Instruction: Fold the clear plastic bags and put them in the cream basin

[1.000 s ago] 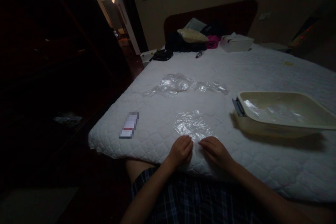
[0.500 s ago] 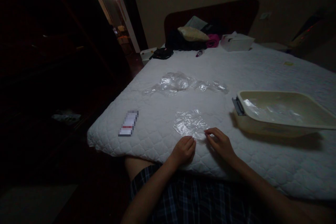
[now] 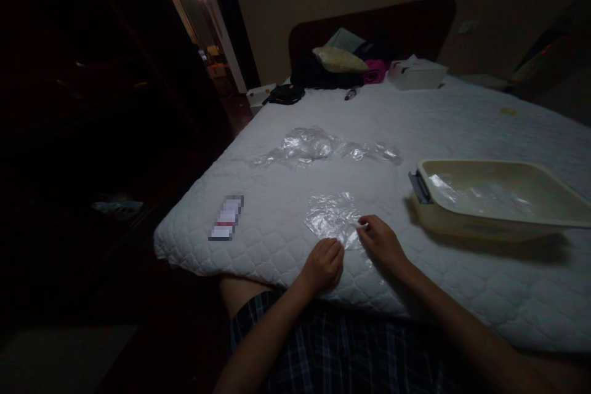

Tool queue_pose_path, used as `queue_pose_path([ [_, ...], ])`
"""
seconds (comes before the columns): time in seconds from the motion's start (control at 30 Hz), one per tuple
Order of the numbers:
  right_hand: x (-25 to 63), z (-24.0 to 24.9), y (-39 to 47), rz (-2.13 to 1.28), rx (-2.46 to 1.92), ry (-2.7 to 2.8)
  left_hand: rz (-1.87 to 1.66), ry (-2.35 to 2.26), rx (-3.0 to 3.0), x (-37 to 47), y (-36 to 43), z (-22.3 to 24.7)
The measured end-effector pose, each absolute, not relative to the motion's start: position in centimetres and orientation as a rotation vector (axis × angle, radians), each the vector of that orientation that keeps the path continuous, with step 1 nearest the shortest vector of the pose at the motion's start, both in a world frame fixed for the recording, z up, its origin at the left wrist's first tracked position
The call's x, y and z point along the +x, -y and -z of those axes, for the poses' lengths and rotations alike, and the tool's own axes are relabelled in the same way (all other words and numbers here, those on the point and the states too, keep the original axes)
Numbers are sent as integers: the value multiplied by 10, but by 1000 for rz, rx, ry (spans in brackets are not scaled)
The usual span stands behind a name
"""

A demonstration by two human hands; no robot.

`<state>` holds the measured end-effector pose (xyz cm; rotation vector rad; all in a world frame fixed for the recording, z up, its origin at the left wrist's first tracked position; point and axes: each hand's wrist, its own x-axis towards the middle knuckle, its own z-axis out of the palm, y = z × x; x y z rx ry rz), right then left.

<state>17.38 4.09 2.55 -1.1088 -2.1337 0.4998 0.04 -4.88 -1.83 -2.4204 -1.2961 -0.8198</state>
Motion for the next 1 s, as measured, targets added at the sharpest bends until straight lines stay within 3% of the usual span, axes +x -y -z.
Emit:
queue_pose_path([
  [0.53,182,-20,-46,-338,-1090,2407,742,1401,-2367,0,50,19],
  [1.0,218,-31,-43,-266,-965,2263,766,1344,-2338,-1,50,22],
])
